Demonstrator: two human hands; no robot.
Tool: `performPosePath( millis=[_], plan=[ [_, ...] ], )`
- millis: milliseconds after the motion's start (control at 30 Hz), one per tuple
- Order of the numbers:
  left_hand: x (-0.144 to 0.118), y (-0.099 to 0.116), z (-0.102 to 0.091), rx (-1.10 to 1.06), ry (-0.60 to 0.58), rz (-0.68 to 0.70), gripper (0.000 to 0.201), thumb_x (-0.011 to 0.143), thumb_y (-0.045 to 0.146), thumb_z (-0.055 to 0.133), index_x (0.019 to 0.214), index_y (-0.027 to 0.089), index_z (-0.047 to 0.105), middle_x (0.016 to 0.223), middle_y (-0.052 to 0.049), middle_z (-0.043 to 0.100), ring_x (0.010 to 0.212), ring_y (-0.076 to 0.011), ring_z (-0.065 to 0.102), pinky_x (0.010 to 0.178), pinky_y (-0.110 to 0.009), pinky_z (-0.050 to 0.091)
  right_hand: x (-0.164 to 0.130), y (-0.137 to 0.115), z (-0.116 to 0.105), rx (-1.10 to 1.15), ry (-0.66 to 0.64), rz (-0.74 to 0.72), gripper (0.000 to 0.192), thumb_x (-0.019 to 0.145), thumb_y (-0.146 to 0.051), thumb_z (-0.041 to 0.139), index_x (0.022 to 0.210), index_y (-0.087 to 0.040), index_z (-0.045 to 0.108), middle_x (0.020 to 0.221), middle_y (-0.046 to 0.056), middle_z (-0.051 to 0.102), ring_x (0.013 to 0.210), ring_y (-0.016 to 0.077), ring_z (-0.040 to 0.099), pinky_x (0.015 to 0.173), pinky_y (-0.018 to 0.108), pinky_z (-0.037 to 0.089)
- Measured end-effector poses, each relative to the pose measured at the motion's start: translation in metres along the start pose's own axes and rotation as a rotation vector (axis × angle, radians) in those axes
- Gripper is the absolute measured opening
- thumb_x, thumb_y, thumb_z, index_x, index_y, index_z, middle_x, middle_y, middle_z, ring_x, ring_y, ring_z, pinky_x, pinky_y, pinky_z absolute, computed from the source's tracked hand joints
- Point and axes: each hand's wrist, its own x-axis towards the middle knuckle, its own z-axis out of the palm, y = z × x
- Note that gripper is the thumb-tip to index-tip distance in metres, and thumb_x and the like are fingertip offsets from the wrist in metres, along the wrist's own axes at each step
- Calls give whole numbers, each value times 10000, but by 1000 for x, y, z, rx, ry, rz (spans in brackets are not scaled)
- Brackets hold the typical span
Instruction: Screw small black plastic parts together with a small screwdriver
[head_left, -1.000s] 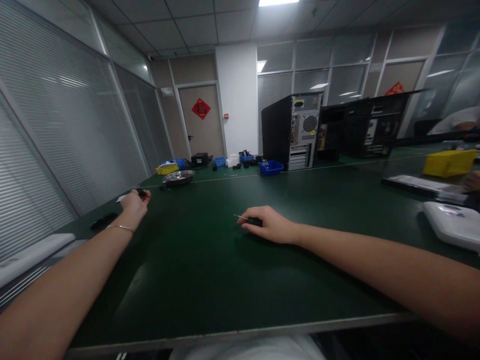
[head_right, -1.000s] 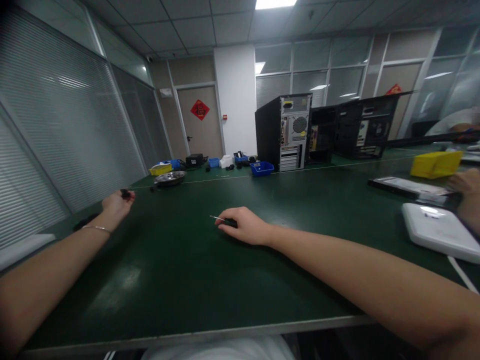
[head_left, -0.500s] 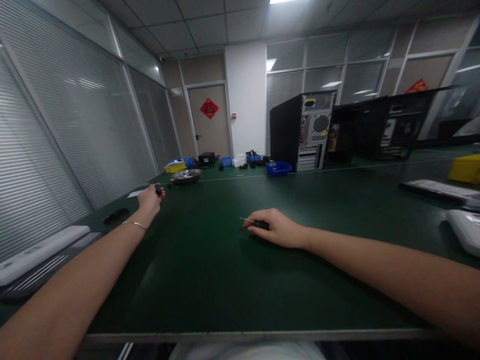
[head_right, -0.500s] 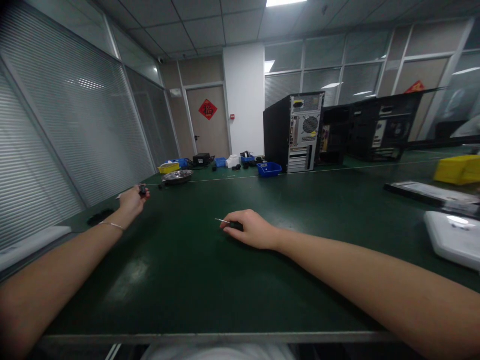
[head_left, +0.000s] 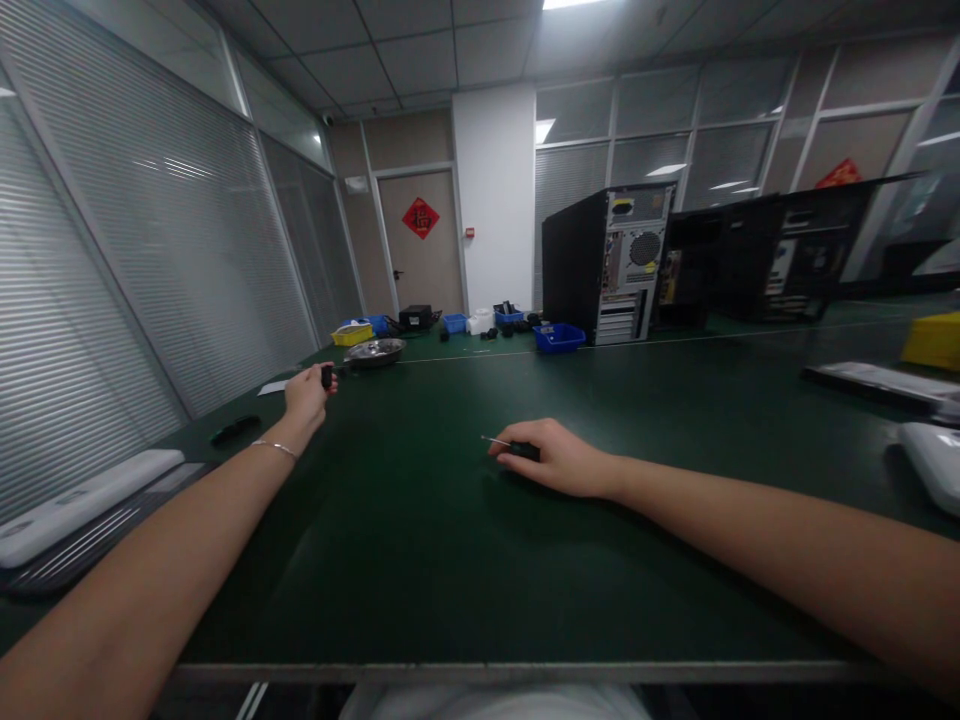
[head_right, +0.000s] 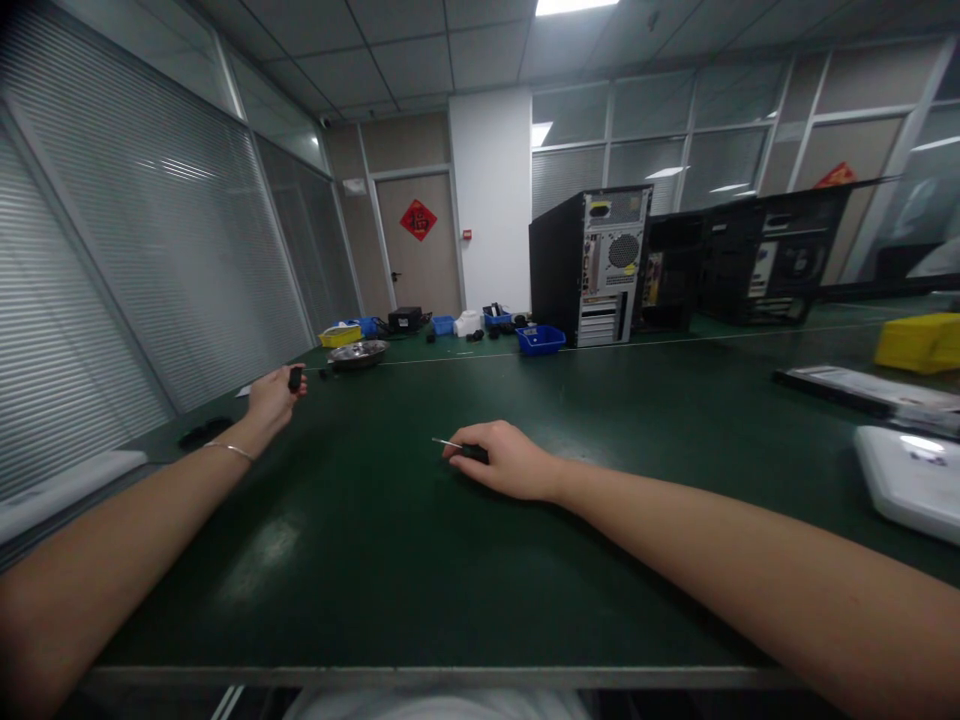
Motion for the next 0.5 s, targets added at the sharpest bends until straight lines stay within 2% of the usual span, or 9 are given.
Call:
performPosePath(
  millis=[133,267,400,500],
  plan=[
    [-14,-4,13,-6,-143,-68,182,885,187,392,888,119,560,651,-23,548,486,-77,521,473,-188,446,0,0,0,3,-4,1,232,851,-275,517,1038,-190,624,954,37,655,854,164,604,759,272,462],
    [-40,-8,36,-7,-350,-128,129,847,212,498,938,144,559,744,-52,599,537,-93,564,489,-205,472,0,2,1,-3,-13,1,241,852,-284,513,1051,-196,618,965,34,652,854,163,603,758,271,460],
    [-80,-3,58,-19,-607,-178,208,779,198,609,980,145,609,852,-85,629,650,-117,595,588,-237,502,0,4,2,-18,0,19,262,852,-301,509,1075,-201,603,976,37,647,856,170,599,767,282,456],
    [-111,3,68,-21,-901,-237,236,762,145,624,998,132,631,907,-89,625,758,-130,597,722,-266,497,0,4,2,-22,66,68,299,854,-314,503,1120,-193,565,1000,52,633,870,182,587,780,300,451]
  ],
)
